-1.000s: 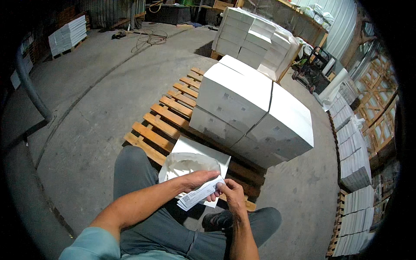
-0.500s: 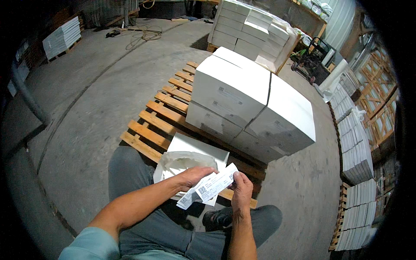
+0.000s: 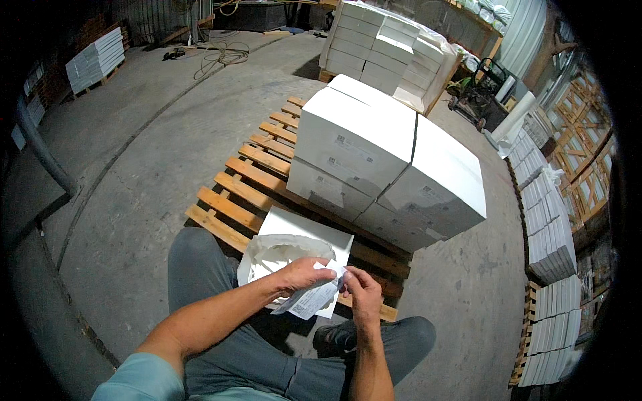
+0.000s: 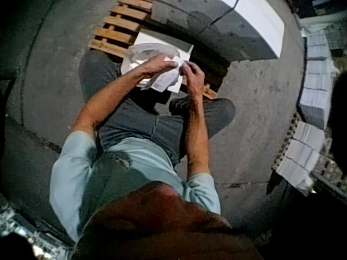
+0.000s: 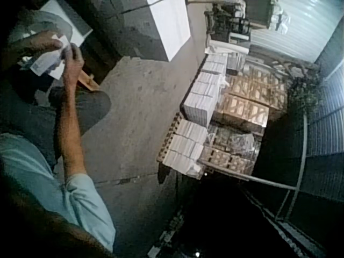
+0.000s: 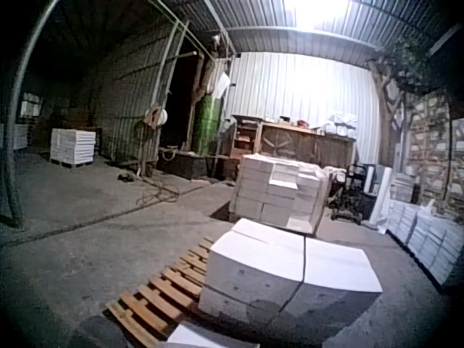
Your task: The person sits on the floor and repeatedly peels labels from a roll, then applies them to the sides of stacked white boxes on a wooden pallet. The person handles the label roll and boxes by hand.
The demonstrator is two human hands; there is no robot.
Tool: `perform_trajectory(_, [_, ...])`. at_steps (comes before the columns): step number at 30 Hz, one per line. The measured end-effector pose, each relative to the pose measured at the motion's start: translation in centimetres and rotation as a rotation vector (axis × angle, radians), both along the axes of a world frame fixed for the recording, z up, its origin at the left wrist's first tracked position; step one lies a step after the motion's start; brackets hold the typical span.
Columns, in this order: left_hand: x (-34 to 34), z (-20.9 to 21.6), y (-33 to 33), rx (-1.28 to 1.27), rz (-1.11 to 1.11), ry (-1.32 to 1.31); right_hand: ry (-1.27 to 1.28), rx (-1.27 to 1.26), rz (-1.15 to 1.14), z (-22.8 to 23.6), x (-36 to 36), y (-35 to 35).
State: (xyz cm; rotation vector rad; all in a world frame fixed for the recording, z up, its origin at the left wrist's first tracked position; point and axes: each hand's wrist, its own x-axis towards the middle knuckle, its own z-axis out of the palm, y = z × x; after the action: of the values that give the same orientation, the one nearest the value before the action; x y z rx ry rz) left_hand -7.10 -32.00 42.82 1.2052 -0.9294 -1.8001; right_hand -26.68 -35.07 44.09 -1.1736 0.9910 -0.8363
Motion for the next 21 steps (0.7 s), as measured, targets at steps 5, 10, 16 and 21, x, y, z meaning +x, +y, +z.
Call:
perform_trajectory(5, [0.5, 0.3, 0.1, 0.001, -0.015, 0.142, -0.245, 0.201, 0.032, 1.1, -0.8, -0.4])
perform_trajectory(10, [0.8, 0.2, 0.0, 0.006, -0.058, 0.072, -0.192, 0.246, 0.068, 1.6, -0.9, -0.3])
perform_trajectory(16, [0.8, 1.2, 0.1, -0.006, -0.071, -0.003, -0.171, 0.264, 0.093, 1.3, -1.3, -0.5])
perform_trajectory(21, [0.9, 1.5, 0.2, -0.013, -0.077, -0.062, -0.086, 0.222, 0.111, 1.4, -1.4, -0.6])
